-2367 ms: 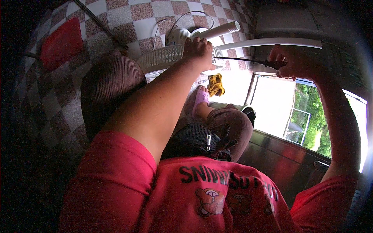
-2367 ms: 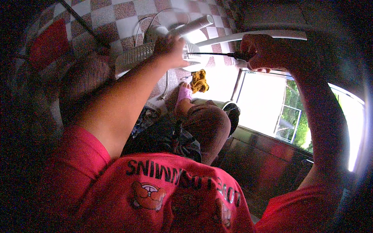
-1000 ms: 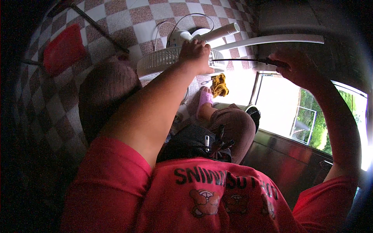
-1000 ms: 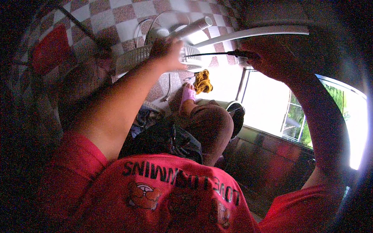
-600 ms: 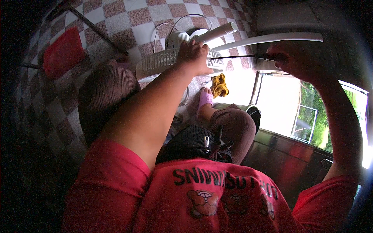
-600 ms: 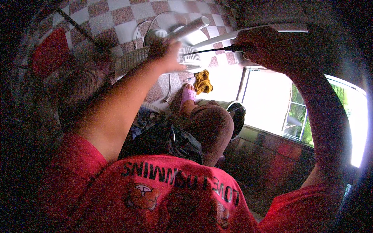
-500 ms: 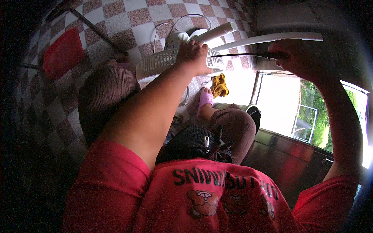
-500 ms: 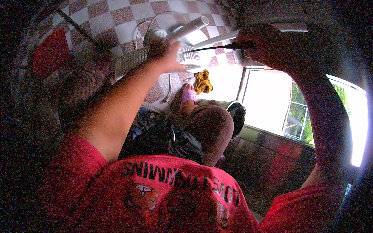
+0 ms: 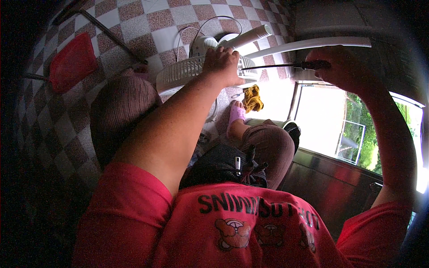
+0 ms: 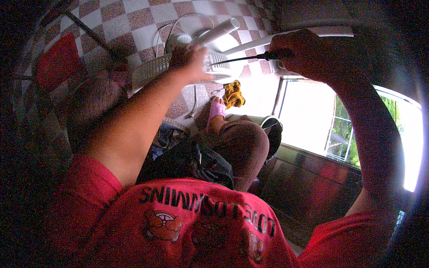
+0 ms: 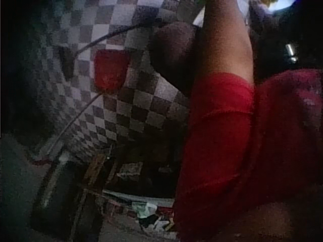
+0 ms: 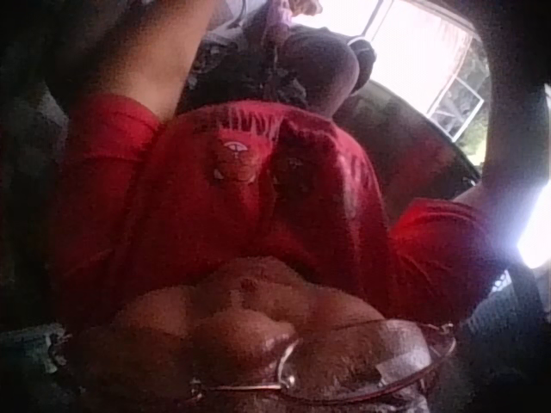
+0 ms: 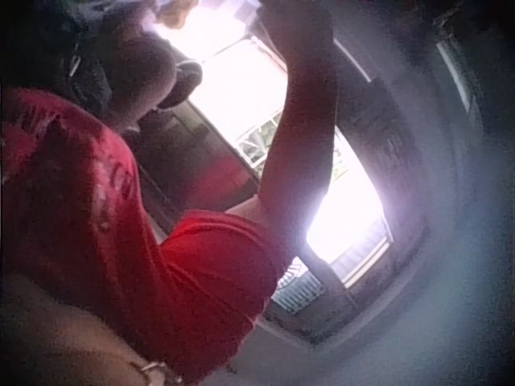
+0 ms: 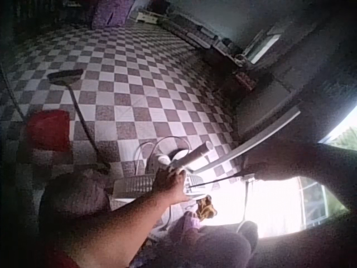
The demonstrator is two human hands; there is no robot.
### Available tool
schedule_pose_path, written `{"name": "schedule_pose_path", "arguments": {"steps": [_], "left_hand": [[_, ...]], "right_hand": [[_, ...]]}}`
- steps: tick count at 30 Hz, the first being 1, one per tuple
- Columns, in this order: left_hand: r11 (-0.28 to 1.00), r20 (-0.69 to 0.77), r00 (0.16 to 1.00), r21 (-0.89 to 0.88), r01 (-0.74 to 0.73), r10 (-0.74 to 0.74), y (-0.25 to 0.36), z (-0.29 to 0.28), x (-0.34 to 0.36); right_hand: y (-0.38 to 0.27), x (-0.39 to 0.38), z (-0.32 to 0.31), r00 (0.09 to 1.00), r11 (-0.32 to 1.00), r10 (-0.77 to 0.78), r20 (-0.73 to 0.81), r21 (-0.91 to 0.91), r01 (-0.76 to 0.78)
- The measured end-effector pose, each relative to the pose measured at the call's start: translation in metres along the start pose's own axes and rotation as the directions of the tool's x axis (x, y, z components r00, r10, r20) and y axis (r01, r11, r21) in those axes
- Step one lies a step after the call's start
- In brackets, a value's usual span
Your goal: The person unscrews the back cover of a white electric fan with a screwdriver and handles the plastic components by hand.
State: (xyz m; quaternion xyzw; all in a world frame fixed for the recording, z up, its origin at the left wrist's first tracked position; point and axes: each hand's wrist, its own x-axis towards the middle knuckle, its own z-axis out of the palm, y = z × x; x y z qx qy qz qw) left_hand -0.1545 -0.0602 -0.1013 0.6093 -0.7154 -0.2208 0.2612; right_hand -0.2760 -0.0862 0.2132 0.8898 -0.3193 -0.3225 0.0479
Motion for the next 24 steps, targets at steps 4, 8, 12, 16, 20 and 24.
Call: {"name": "schedule_pose_path", "arguments": {"steps": [4, 8, 12, 16, 20, 24], "left_hand": [[1.000, 0.016, 1.000, -0.005, 0.001, -0.001, 0.001, -0.003, -0.001], [1.000, 0.007, 1.000, 0.011, 0.002, -0.002, 0.001, -0.002, -0.001], [0.999, -0.039, 0.999, 0.032, -0.014, 0.015, 0.000, 0.001, -0.001], [1.000, -0.030, 0.999, 0.018, -0.020, 0.021, 0.000, 0.002, 0.001], [1.000, -0.037, 0.999, 0.030, 0.008, -0.007, -0.001, 0.002, -0.001], [0.999, 0.013, 1.000, 0.042, 0.018, -0.019, 0.003, -0.009, -0.004]], "right_hand": [[0.001, -0.002, 0.002, 0.998, 1.000, -0.012, -0.061, 0.001, 0.012], [-0.005, 0.005, -0.004, 0.992, 0.994, 0.085, 0.088, 0.055, -0.090], [0.005, 0.007, 0.000, 0.998, 0.999, -0.047, 0.029, -0.008, 0.047], [0.012, 0.008, 0.005, 0.995, 0.996, -0.091, -0.048, -0.028, 0.090], [0.013, 0.014, 0.004, 0.996, 0.995, -0.093, -0.015, -0.031, 0.092], [0.005, 0.017, 0.002, 0.993, 0.997, 0.055, 0.100, 0.042, -0.059]]}}
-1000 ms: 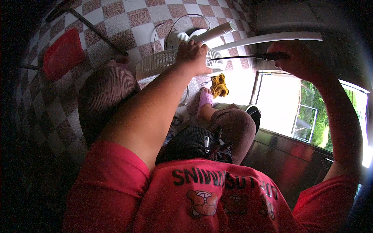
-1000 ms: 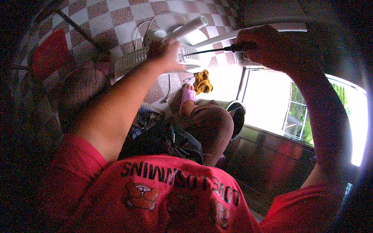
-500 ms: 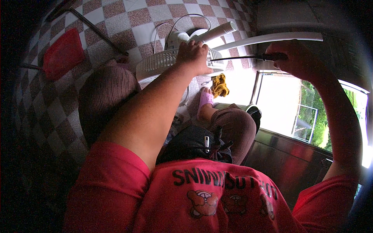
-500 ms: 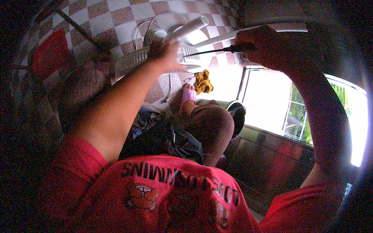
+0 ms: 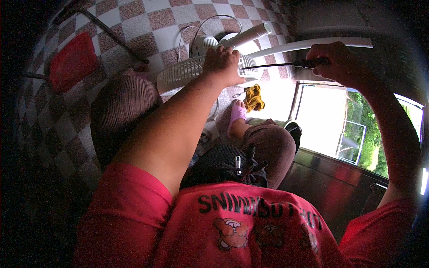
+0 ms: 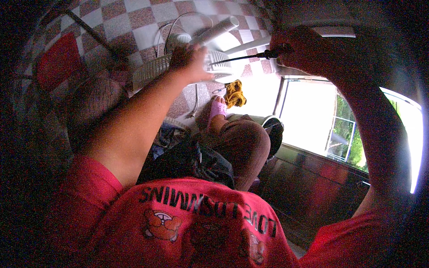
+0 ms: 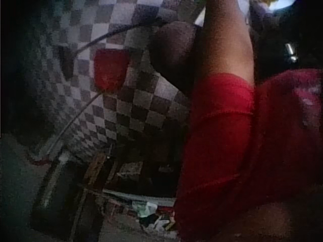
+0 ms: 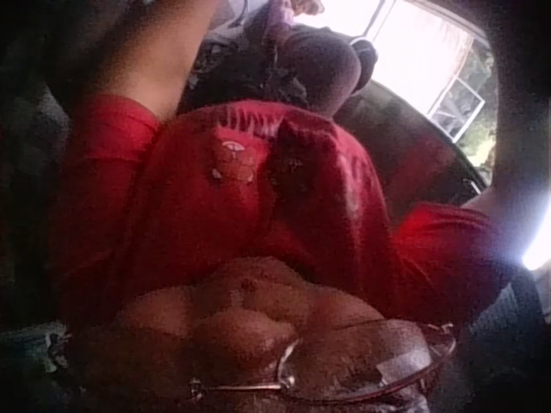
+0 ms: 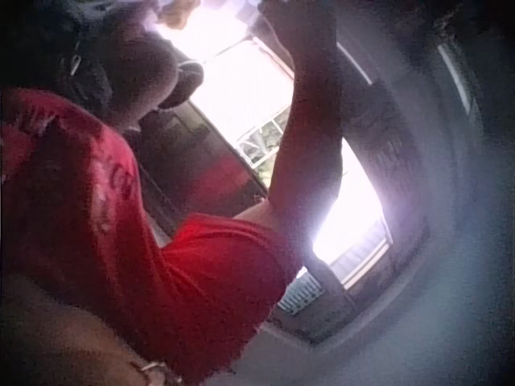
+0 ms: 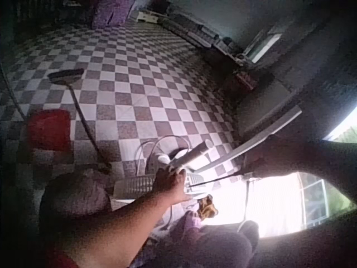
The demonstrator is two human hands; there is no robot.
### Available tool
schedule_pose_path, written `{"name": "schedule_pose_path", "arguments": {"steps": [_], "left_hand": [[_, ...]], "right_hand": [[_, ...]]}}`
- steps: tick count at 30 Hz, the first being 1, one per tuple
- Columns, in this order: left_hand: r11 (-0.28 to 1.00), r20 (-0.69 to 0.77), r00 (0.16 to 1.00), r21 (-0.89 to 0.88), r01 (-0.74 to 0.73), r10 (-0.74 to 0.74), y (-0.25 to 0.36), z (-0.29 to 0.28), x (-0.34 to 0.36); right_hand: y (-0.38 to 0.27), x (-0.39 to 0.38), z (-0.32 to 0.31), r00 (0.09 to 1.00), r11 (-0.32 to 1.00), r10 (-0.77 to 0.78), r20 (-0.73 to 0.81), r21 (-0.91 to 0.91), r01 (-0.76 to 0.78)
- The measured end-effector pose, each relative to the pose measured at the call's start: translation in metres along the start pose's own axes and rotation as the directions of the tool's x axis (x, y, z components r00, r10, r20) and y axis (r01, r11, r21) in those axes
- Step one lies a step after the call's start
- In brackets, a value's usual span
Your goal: The person unscrews the back cover of a white electric fan with a screwdriver and handles the plastic components by hand.
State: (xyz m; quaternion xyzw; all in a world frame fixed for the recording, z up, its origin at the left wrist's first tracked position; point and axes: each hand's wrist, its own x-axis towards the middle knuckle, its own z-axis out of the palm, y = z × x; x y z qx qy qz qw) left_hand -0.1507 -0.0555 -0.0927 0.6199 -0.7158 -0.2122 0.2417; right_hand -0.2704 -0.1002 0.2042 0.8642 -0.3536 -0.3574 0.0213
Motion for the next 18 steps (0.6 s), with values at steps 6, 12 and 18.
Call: {"name": "schedule_pose_path", "arguments": {"steps": [6, 12, 18], "left_hand": [[1.000, 0.016, 0.999, 0.005, -0.030, 0.030, -0.002, -0.003, -0.002], [0.999, -0.127, 0.991, 0.036, -0.025, 0.029, 0.002, -0.003, -0.008], [0.999, 0.041, 0.998, -0.026, -0.045, 0.046, 0.001, -0.020, -0.006]], "right_hand": [[0.002, 0.003, -0.005, 0.994, 0.985, -0.064, -0.088, 0.156, 0.077], [-0.012, 0.007, -0.019, 0.952, 0.860, 0.234, 0.197, 0.415, -0.298], [-0.021, 0.008, -0.029, 0.895, 0.724, 0.336, 0.293, 0.527, -0.445]]}}
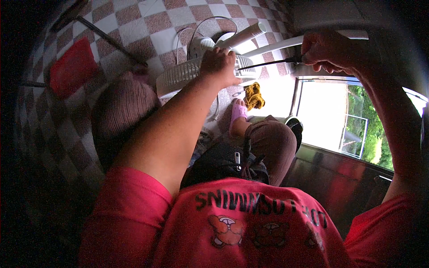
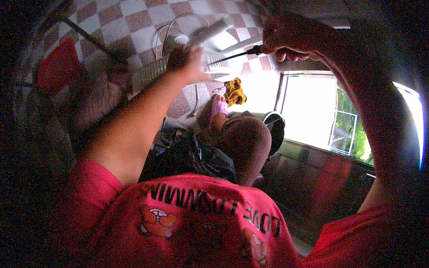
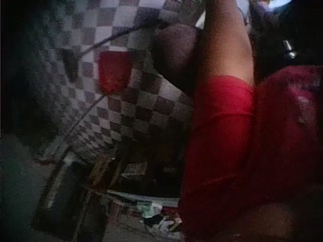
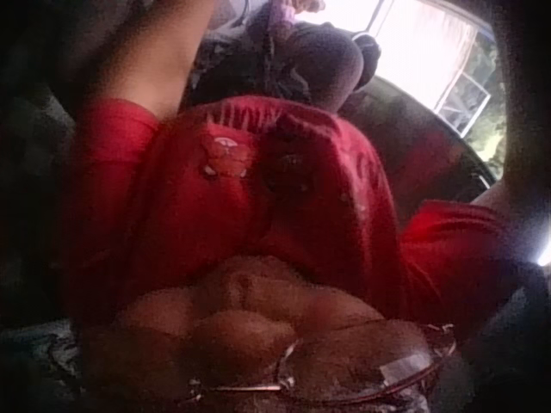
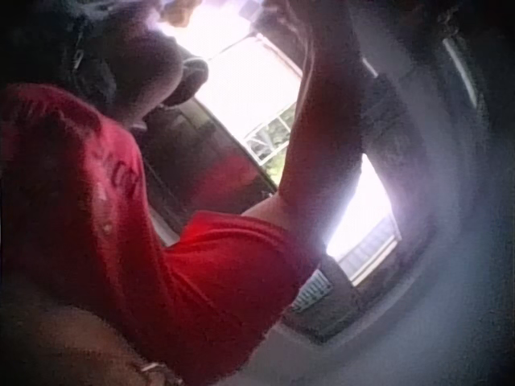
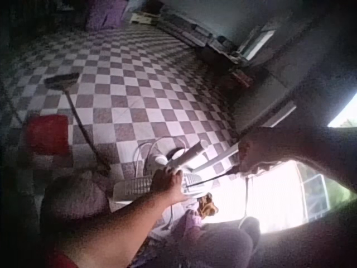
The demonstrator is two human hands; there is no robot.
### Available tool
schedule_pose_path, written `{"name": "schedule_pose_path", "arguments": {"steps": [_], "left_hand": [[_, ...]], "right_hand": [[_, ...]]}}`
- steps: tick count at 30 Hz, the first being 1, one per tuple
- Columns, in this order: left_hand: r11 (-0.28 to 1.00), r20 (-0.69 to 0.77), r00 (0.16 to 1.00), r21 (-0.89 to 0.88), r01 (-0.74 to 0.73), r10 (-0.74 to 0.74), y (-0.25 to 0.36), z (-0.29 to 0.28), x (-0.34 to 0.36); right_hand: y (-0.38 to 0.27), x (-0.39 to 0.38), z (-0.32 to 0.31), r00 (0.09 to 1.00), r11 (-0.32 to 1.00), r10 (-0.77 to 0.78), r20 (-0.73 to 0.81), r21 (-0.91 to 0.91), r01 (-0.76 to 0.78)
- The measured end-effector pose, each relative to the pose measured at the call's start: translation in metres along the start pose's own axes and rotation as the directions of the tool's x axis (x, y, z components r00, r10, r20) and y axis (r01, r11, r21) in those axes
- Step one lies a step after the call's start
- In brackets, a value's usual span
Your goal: The person unscrews the back cover of a white electric fan with a screwdriver and handles the plastic components by hand.
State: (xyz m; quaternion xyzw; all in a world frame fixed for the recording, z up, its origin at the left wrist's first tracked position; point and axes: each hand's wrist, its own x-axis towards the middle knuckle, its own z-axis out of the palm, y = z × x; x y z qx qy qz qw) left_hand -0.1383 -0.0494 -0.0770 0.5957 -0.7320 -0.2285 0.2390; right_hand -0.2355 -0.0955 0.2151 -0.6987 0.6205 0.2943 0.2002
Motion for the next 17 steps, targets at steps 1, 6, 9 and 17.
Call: {"name": "schedule_pose_path", "arguments": {"steps": [1, 6, 9, 17], "left_hand": [[1.000, 0.001, 1.000, -0.005, -0.013, 0.013, 0.004, 0.000, 0.001], [0.999, 0.020, 1.000, 0.038, -0.007, 0.006, 0.004, -0.005, -0.002], [0.997, 0.022, 1.000, 0.071, -0.021, 0.019, 0.005, -0.001, 0.000], [0.998, 0.023, 0.997, 0.013, 0.067, -0.067, 0.005, -0.002, -0.003]], "right_hand": [[0.000, -0.004, -0.001, 1.000, 1.000, 0.012, -0.005, 0.003, -0.012], [-0.005, 0.000, -0.006, 0.990, 0.988, 0.136, 0.034, 0.064, -0.138], [-0.003, -0.009, 0.000, 0.993, 0.993, 0.117, 0.008, 0.022, -0.117], [0.014, 0.007, 0.007, 0.997, 0.979, -0.069, 0.024, -0.192, 0.072]]}}
